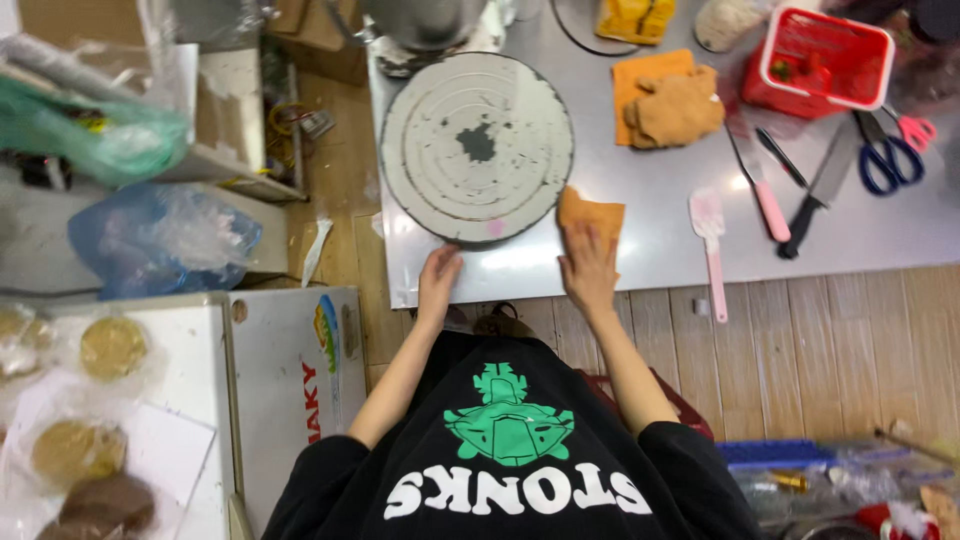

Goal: The person mixes a white batter in a metal bowl using a spatula, then places the bowl in a freezer. They later attach a whisk to a stand mixer, lower the mixer head, and wipe the countertop. Finally, they unwrap several small cakes and place them on a tray.

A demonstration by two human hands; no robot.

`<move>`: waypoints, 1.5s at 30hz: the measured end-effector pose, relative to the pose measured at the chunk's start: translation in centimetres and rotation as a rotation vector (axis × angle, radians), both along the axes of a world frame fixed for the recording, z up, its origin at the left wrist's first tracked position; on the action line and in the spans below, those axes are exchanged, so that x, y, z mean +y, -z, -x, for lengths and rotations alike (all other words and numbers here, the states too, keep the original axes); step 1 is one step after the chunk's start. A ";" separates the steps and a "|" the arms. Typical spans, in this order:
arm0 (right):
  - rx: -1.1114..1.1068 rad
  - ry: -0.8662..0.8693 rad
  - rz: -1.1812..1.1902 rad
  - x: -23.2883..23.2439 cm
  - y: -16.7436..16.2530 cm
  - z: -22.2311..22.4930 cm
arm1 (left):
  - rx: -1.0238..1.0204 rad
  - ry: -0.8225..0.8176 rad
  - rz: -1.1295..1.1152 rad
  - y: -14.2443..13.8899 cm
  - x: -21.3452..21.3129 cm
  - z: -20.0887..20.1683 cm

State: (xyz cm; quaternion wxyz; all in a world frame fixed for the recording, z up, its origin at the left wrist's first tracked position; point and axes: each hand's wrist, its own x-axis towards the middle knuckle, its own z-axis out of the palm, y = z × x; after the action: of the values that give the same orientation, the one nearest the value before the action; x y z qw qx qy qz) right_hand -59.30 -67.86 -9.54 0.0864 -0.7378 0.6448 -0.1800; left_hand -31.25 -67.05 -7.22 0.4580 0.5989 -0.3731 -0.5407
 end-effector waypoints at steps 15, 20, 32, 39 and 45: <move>0.036 0.138 0.099 -4.0 -1.3 0.0 | 0.290 0.009 -0.216 -0.6 -0.8 0.0; 0.031 0.068 0.063 -1.3 -1.1 -1.0 | 0.298 -0.042 -0.257 0.6 2.5 -1.5; -0.106 -0.538 0.009 9.1 0.5 -15.1 | 0.402 -0.252 0.149 1.7 8.3 -7.9; -0.176 -0.699 0.130 9.9 0.1 -27.6 | 0.232 -0.324 0.157 1.5 21.1 -17.7; -0.337 -0.937 0.042 18.4 0.8 -40.5 | -0.069 -0.679 0.080 -0.2 35.3 -28.0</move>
State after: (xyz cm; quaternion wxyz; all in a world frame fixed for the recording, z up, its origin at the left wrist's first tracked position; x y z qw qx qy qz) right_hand -18.77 -49.45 -10.30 0.2461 -0.9105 0.2172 -0.2514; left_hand -3.26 -31.77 -7.04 0.6222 0.6882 -0.1889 -0.3218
